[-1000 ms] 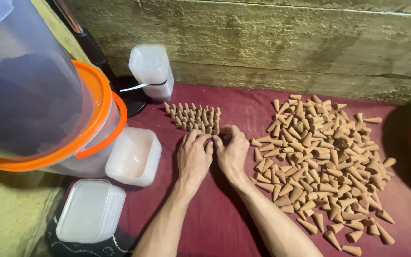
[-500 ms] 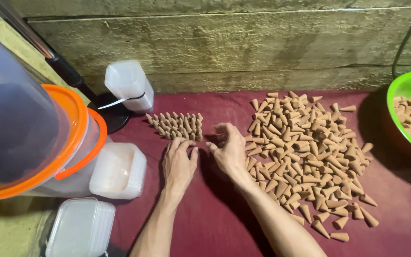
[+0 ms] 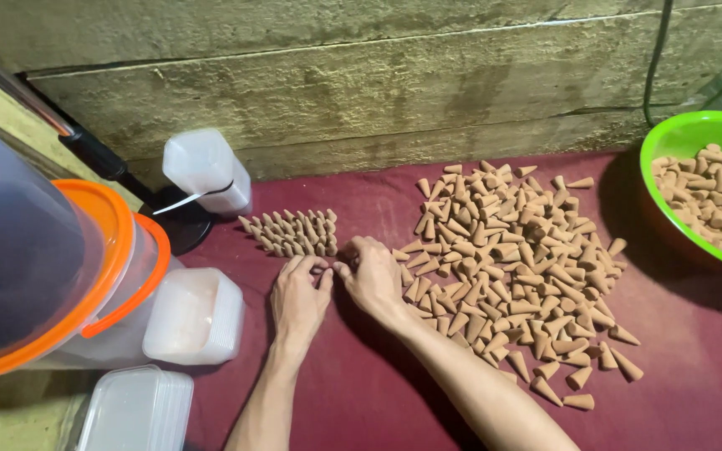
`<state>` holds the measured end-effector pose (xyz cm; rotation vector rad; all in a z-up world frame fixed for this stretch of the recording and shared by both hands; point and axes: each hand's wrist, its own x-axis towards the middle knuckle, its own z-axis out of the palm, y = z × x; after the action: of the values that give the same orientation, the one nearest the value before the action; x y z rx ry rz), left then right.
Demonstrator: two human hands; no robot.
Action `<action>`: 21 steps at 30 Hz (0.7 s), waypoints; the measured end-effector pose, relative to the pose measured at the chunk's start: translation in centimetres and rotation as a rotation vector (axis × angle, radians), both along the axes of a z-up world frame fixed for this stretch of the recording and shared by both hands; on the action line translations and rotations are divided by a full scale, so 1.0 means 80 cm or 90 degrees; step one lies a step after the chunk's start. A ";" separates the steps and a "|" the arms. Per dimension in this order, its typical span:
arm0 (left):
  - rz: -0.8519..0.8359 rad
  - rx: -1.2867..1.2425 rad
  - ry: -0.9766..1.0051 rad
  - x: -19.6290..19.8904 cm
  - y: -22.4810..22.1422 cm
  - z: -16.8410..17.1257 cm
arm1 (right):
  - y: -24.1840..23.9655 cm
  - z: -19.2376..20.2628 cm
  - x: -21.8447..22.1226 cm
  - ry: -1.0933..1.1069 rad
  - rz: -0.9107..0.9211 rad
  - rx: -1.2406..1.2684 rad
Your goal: Arranging incense cones into a structured triangular formation on a workspace.
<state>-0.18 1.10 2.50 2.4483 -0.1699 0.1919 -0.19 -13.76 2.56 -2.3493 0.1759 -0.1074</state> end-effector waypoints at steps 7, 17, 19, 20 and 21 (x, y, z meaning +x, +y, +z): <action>0.036 -0.066 -0.034 0.000 -0.005 0.002 | -0.015 -0.005 -0.001 -0.054 0.067 0.044; -0.101 -0.203 -0.165 -0.030 -0.056 0.023 | -0.126 0.032 -0.062 -0.170 0.086 0.075; -0.152 -0.219 -0.161 -0.036 -0.082 0.030 | -0.176 0.029 -0.072 -0.187 0.083 0.057; -0.212 -0.219 -0.144 -0.038 -0.095 0.030 | -0.204 0.024 -0.076 -0.195 0.066 0.019; -0.273 -0.220 -0.127 -0.041 -0.109 0.029 | -0.232 0.019 -0.080 -0.203 0.049 -0.019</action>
<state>-3.47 -7.63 4.84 1.9929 -0.6829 0.2513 -6.59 -32.32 4.11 -2.3292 -0.0721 -0.4460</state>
